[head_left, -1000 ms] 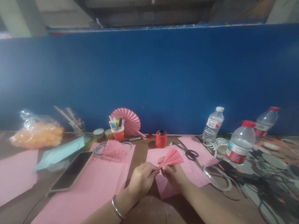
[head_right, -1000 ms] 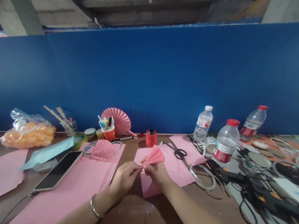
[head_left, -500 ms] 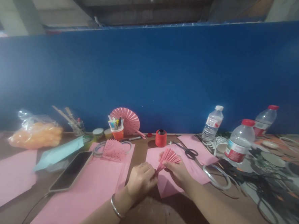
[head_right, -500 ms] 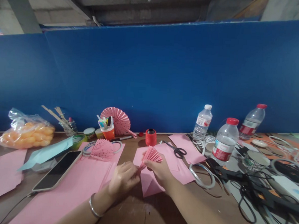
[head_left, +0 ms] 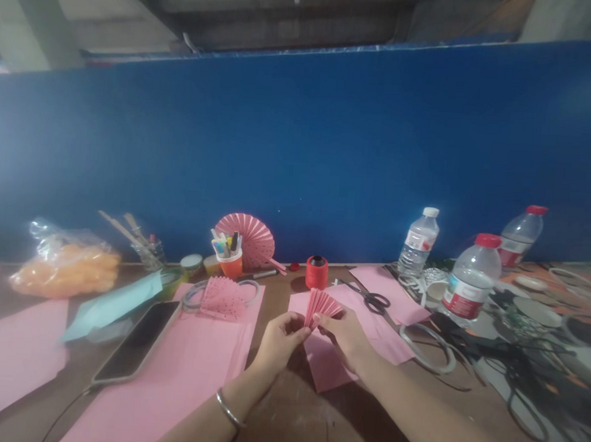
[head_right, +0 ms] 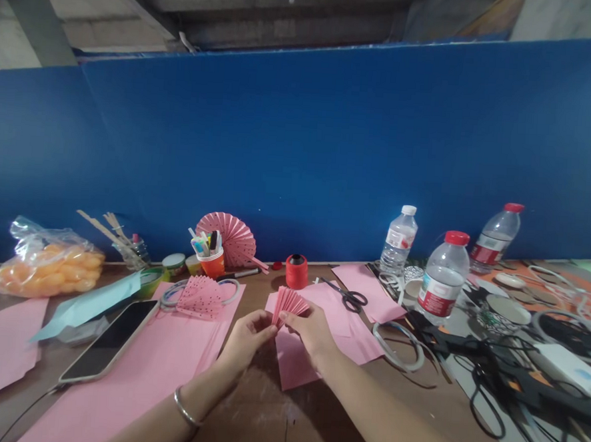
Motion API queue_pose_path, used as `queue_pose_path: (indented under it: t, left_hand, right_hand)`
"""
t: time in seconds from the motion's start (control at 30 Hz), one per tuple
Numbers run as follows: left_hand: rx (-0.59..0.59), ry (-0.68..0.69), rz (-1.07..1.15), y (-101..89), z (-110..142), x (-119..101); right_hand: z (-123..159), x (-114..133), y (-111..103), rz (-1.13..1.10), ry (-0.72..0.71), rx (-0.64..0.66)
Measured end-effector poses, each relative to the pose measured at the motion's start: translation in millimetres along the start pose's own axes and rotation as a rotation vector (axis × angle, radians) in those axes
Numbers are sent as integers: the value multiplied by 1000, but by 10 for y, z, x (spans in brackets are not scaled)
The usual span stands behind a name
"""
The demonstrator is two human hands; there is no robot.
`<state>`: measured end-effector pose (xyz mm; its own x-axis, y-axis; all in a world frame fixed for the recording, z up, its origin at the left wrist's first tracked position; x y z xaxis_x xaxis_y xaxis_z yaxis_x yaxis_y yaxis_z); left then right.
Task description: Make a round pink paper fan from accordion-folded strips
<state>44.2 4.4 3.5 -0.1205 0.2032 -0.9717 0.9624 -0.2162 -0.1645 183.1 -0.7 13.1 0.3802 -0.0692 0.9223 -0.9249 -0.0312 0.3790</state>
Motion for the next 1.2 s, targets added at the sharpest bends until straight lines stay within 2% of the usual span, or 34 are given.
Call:
queue_pose_path:
  t: [0.27,0.47,0.77,1.07,1.2]
  left_hand:
    - [23,-106,114,-20,-7,50]
    - [-30,-95,97,-32,-28,75]
    - [-21,-84,62,-17,-21,47]
    - [37,-49,-1,19,-8,50]
    - [71,-76,12,52,8,49]
  right_hand:
    - [21,28,-28,96,-26,-132]
    - [18,26,-55,116,-18,-182]
    - [22,30,-53,110,-21,-185]
    - [17,10,-39,105,4,-147]
    - [22,11,-21,109,19,-136]
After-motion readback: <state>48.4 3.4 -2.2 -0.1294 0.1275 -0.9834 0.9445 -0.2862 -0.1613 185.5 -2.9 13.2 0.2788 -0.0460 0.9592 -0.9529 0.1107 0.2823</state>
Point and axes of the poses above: each hand's wrist, its own z-axis away from the middle knuckle, its own y-axis out of the palm, x = y × z, the point moved 3 cm from there along -z, towards the middle knuckle, and after that the axes turned 1 degree about x, right-handed, at the moved point
